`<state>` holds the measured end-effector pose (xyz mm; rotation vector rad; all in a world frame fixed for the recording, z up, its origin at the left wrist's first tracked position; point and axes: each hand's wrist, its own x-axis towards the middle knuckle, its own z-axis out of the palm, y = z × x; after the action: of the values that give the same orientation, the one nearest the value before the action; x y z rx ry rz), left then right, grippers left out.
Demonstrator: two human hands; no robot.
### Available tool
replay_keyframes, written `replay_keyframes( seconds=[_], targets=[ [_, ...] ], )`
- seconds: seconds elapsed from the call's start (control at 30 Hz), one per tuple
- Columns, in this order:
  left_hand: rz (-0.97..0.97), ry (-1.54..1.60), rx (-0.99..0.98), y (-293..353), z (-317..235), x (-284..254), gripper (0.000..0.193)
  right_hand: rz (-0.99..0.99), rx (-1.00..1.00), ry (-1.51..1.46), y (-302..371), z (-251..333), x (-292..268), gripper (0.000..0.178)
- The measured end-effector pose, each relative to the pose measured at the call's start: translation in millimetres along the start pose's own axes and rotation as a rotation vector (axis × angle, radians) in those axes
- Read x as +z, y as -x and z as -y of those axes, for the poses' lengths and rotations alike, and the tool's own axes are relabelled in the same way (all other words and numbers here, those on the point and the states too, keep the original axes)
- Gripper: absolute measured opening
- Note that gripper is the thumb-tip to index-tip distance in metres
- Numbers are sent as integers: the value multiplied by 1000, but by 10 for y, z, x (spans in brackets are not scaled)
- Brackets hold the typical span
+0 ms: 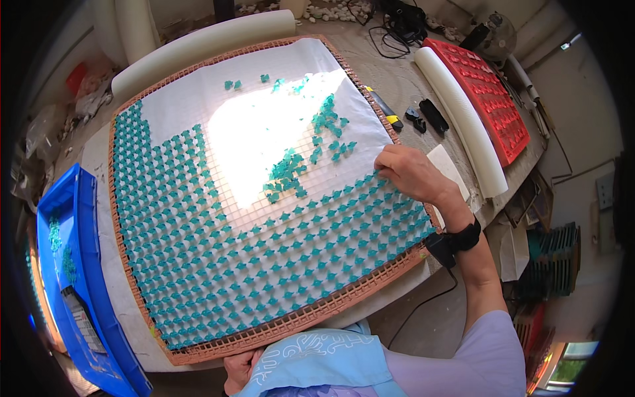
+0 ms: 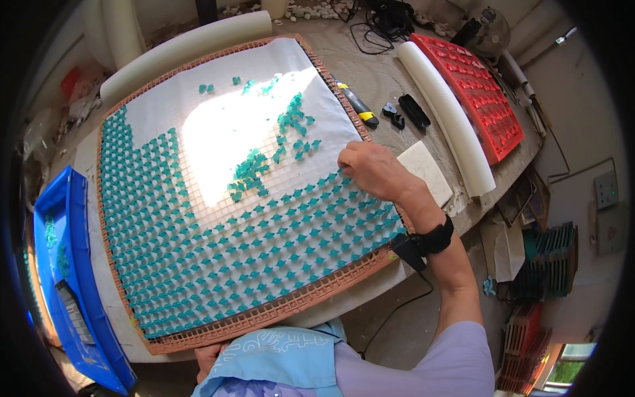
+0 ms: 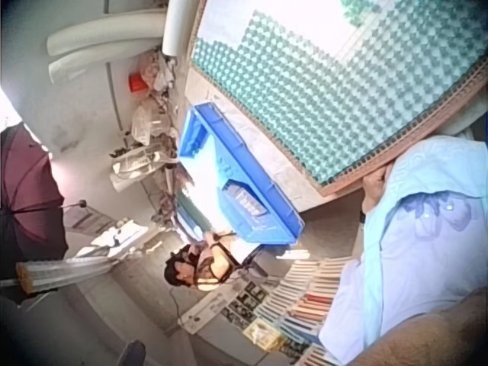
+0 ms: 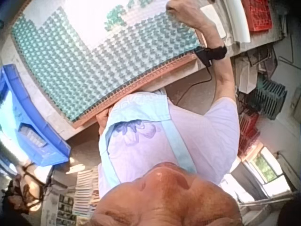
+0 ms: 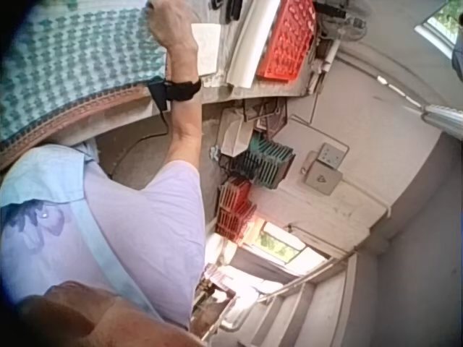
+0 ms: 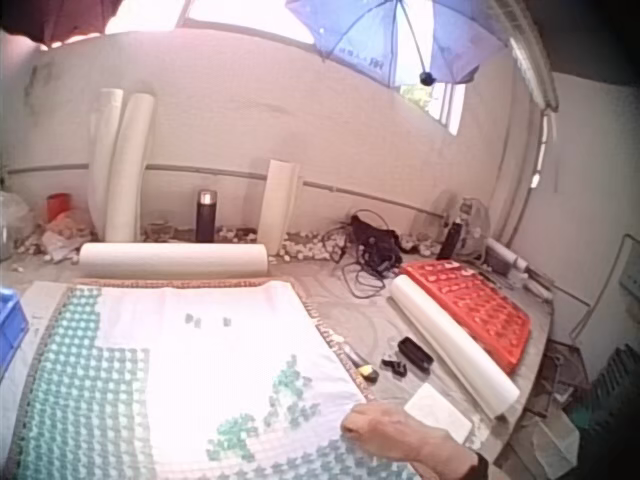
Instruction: Sorting and placing small green plastic components onto a grid template for assembly.
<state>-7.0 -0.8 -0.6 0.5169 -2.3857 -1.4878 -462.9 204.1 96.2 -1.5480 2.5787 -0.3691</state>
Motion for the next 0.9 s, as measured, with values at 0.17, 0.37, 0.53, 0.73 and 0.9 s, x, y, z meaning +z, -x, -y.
replay_keyframes(
  seconds=[0.17, 0.37, 0.53, 0.73, 0.9],
  targets=[
    [23, 15, -10, 11, 19, -20, 6, -20, 64, -122, -84, -10, -82, 14],
    [50, 24, -18, 50, 52, -30, 6, -191, -42, -82, -401, 26, 186, 15],
    [56, 28, -50, 48, 48, -28, 7, -108, 63, -36, -376, 39, 173, 14],
    [38, -24, 3, -18, -8, -25, 6, -199, 141, -32, -76, -167, -75, 12],
    [-21, -26, 37, -53, -42, 8, 6, -82, 48, -50, 45, -285, -28, 14]
  ],
)
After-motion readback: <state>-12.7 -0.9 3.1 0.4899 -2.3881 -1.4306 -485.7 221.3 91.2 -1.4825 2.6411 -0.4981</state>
